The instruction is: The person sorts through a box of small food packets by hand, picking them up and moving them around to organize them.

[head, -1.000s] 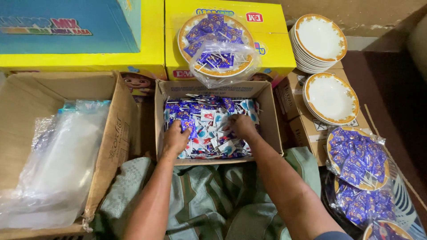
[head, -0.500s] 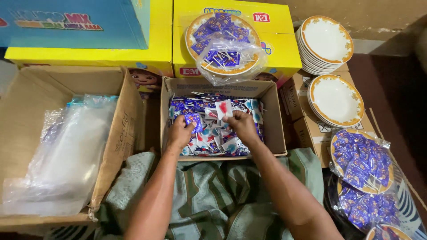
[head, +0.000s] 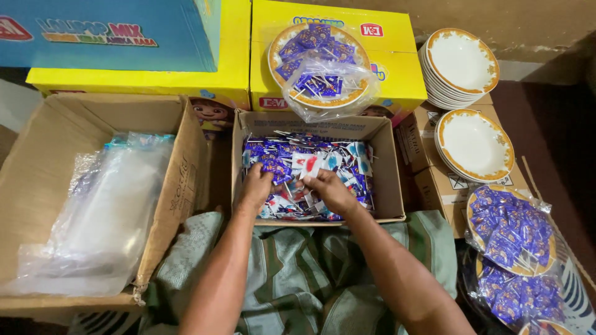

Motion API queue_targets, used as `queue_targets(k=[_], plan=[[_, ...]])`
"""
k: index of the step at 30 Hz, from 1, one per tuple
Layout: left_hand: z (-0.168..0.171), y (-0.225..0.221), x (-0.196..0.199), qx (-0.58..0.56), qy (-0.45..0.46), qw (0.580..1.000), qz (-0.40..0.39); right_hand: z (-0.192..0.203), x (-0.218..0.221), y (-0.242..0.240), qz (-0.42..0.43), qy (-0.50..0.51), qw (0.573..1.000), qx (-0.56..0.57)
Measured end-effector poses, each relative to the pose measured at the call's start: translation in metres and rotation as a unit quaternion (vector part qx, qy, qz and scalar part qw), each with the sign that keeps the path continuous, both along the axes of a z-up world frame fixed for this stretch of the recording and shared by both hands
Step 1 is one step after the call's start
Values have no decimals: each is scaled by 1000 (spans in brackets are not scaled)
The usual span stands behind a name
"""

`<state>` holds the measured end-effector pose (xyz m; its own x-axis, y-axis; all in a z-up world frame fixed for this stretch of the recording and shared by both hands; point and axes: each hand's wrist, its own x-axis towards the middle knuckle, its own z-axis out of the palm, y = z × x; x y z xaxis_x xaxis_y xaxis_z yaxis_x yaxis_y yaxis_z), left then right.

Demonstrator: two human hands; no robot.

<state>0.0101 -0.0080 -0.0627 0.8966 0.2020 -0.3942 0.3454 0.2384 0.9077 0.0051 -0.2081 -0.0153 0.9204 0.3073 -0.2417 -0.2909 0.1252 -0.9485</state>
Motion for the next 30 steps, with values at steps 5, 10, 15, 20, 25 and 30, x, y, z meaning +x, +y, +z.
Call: queue_targets(k=[5,10,15,20,25,30], plan=[[-7,-1,2,-125,-15,992,9,32,-13,9,63,-45,995,-61],[-52,24,19,2,-86,996,34,21,-10,0,62,-68,993,-74],[-9,17,5,317,16,947,-48,15,-4,-5,-43,-145,953,-263],[29,-1,-14,123,-18,991,-46,-12,-1,-1,-87,-170,921,-339],[30,-4,-10,168,11,981,-99,-14,-5,5,-25,-263,901,-345],[-6,-6,5,63,-6,996,-56,-9,-7,8,37,-332,877,-346]])
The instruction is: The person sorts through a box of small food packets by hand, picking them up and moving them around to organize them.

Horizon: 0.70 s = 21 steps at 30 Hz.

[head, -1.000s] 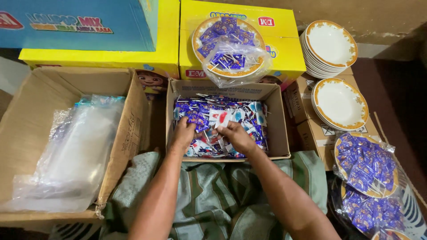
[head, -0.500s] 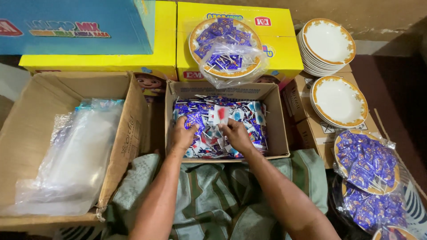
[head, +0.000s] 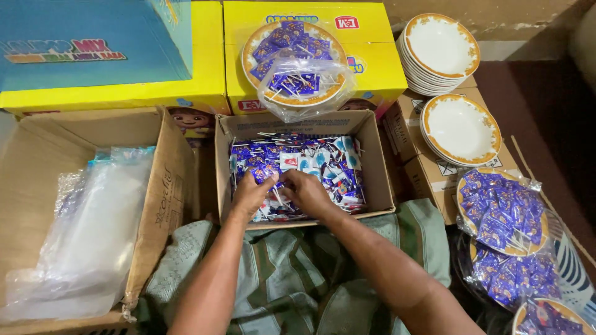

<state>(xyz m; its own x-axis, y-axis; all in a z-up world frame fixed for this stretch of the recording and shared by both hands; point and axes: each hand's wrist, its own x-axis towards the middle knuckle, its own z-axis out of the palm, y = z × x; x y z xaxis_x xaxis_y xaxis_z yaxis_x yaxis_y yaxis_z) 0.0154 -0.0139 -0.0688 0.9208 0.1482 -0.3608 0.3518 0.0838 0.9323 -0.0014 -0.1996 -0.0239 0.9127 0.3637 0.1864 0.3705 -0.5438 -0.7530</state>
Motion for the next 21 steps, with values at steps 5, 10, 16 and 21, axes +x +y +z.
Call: queue_targets(k=[5,10,16,21], plan=[[-4,22,2,155,-29,985,67,8,11,0,26,40,999,20],[-5,26,7,99,-71,982,144,-3,29,7,121,75,986,-88],[7,12,-3,26,-98,976,190,-32,23,36,159,134,903,-375],[35,2,-14,4,-86,975,206,-59,38,14,127,158,888,-412]])
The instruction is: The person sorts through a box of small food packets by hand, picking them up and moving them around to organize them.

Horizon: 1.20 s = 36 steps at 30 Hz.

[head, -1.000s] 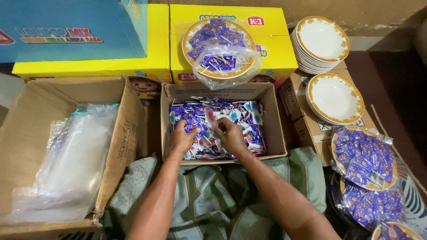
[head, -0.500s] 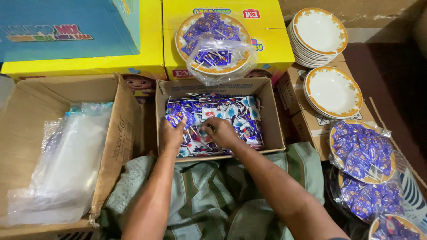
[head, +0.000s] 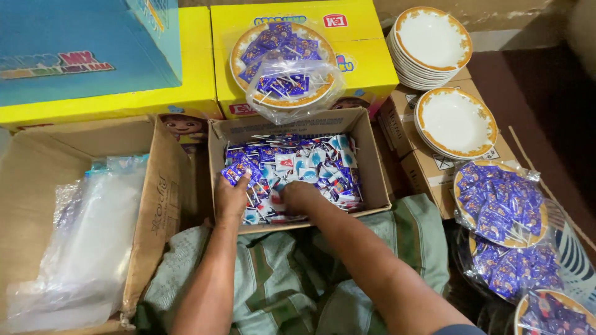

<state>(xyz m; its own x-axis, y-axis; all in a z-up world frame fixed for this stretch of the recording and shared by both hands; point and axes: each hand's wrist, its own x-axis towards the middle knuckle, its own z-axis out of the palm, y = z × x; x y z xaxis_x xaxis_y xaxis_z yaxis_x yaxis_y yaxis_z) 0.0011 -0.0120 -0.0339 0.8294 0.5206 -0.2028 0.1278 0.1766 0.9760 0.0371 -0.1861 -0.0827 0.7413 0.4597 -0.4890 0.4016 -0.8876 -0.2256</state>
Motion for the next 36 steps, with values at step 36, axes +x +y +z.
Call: queue_targets(k=[36], plan=[[-49,-23,12,-39,41,996,-66,72,-32,-30,-293,43,810,506]])
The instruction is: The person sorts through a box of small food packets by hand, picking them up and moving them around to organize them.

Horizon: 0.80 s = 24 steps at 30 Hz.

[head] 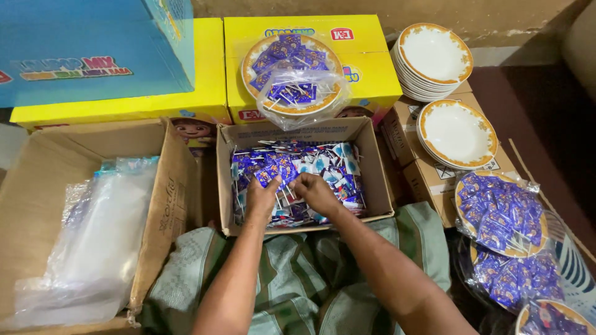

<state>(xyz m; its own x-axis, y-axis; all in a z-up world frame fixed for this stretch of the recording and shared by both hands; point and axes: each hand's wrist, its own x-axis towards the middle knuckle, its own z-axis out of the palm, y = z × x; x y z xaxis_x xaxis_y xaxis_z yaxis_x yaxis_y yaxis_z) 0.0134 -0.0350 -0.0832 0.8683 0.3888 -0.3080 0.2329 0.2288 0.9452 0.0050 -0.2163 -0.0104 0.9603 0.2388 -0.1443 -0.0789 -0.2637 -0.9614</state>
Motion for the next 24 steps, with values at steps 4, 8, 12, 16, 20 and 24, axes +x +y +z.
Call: queue_targets(k=[4,8,12,16,20,24], plan=[[-6,1,-1,-11,-22,1000,-5,-4,2,6,8,-10,999,-32],[20,-9,-13,16,-19,1000,-13,2,-4,11,5,-10,1000,-14],[18,-14,-10,6,-15,1000,16,-11,-1,7,30,6,999,37],[1,1,-9,17,-4,999,38,-6,10,2,4,32,996,83],[6,-3,-1,-5,-16,995,102,-52,37,-13,-28,-24,986,-163],[-8,-2,7,3,-19,990,141,-63,50,11,226,-63,876,-421]])
